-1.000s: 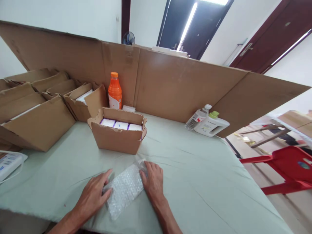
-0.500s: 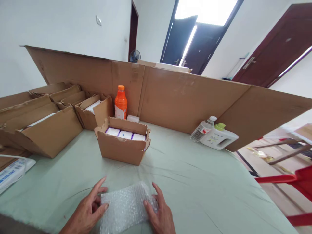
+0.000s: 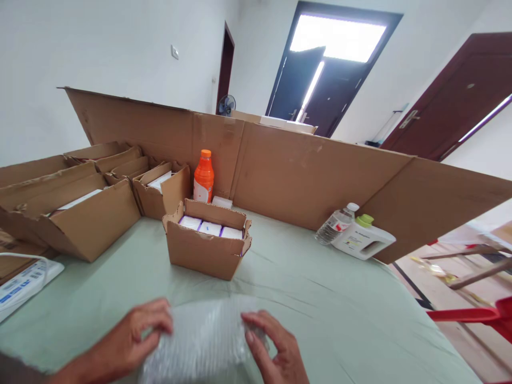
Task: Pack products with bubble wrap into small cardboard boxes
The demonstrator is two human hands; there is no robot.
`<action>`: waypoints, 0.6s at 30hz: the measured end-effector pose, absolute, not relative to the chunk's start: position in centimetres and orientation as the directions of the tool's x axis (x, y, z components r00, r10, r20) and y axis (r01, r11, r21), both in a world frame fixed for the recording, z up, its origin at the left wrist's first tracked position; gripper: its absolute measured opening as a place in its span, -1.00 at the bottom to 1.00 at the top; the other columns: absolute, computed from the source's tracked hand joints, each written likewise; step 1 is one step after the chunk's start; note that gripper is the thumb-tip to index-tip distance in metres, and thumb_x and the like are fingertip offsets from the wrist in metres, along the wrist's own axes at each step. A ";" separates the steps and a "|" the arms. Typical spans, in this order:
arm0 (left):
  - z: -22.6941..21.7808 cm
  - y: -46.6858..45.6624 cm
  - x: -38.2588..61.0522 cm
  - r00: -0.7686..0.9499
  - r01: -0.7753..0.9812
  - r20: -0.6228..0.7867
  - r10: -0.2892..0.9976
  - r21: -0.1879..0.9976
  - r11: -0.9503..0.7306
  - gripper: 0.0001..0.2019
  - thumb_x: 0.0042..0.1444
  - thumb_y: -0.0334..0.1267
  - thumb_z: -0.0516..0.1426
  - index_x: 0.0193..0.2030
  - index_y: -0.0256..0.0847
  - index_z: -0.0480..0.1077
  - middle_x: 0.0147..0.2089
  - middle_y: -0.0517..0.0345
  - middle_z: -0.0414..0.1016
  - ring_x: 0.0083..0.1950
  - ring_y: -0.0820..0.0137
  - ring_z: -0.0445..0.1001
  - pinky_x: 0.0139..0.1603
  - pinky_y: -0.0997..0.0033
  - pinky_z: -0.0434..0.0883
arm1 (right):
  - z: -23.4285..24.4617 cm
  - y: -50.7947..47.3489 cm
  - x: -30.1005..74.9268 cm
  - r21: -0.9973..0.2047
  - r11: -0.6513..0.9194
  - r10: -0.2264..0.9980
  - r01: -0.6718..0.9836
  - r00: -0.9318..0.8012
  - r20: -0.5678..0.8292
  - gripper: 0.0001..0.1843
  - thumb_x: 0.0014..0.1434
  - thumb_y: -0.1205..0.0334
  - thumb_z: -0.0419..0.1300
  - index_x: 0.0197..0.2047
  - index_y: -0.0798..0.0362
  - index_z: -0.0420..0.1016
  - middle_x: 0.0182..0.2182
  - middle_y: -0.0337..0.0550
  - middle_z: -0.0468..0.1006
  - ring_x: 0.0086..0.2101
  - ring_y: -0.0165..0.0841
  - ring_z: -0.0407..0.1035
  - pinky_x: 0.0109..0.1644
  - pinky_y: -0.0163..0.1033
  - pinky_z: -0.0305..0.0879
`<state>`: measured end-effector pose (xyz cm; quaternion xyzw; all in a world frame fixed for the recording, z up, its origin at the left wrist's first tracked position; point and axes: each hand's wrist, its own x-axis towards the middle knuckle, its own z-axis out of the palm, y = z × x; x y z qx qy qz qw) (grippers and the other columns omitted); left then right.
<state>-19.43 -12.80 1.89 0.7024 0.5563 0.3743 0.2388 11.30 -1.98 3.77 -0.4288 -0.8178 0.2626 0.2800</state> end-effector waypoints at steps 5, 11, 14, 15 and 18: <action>13.9 -6.2 -24.2 -0.071 0.754 0.688 0.722 0.511 -0.412 -0.80 0.14 -0.44 0.04 -0.19 -0.16 0.45 -0.20 0.17 0.48 -0.13 0.42 0.47 -0.05 0.45 0.38 | 13.1 2.8 6.5 -0.547 0.709 0.705 0.445 -0.453 0.546 -0.60 0.30 0.03 0.13 0.14 -0.06 0.53 0.03 -0.10 0.61 -0.03 -0.22 0.50 0.03 -0.21 0.43; 16.9 4.4 -27.2 0.003 0.958 0.185 0.983 0.280 -0.056 -0.62 0.08 -0.49 -0.03 -0.04 -0.22 0.50 -0.06 0.08 0.58 -0.11 0.38 0.52 -0.16 0.46 0.40 | 17.6 10.8 -0.8 -0.245 0.630 0.772 0.737 -0.627 0.098 -0.50 0.37 0.10 -0.15 -0.15 0.09 0.61 -0.27 -0.15 0.63 -0.28 -0.31 0.46 -0.31 -0.33 0.23; 15.9 7.4 -27.6 0.087 0.975 0.019 0.996 0.204 -0.089 -0.63 -0.05 -0.49 0.06 -0.16 -0.13 0.57 -0.15 0.13 0.63 -0.11 0.30 0.55 -0.20 0.44 0.39 | 17.3 12.6 -2.9 -0.039 0.619 0.779 0.785 -0.619 -0.101 -0.61 0.26 0.18 -0.02 -0.42 0.08 0.57 -0.48 -0.17 0.54 -0.42 -0.34 0.38 -0.42 -0.31 0.02; 15.5 8.1 -27.7 0.107 0.980 -0.030 0.994 0.172 -0.100 -0.64 -0.09 -0.49 0.08 -0.20 -0.11 0.58 -0.16 0.14 0.64 -0.10 0.28 0.55 -0.20 0.43 0.39 | 17.2 12.9 -3.5 -0.014 0.623 0.775 0.782 -0.620 -0.122 -0.65 0.23 0.20 0.02 -0.46 0.08 0.55 -0.50 -0.15 0.53 -0.44 -0.34 0.38 -0.43 -0.30 -0.01; 14.8 9.1 -27.7 0.133 0.989 -0.153 0.979 0.087 -0.121 -0.66 -0.15 -0.48 0.11 -0.27 -0.08 0.60 -0.22 0.14 0.64 -0.14 0.25 0.55 -0.22 0.41 0.38 | 17.3 13.2 -4.9 0.068 0.656 0.745 0.752 -0.631 -0.217 -0.73 0.17 0.24 0.09 -0.45 0.07 0.58 -0.47 -0.09 0.58 -0.41 -0.32 0.41 -0.41 -0.29 -0.02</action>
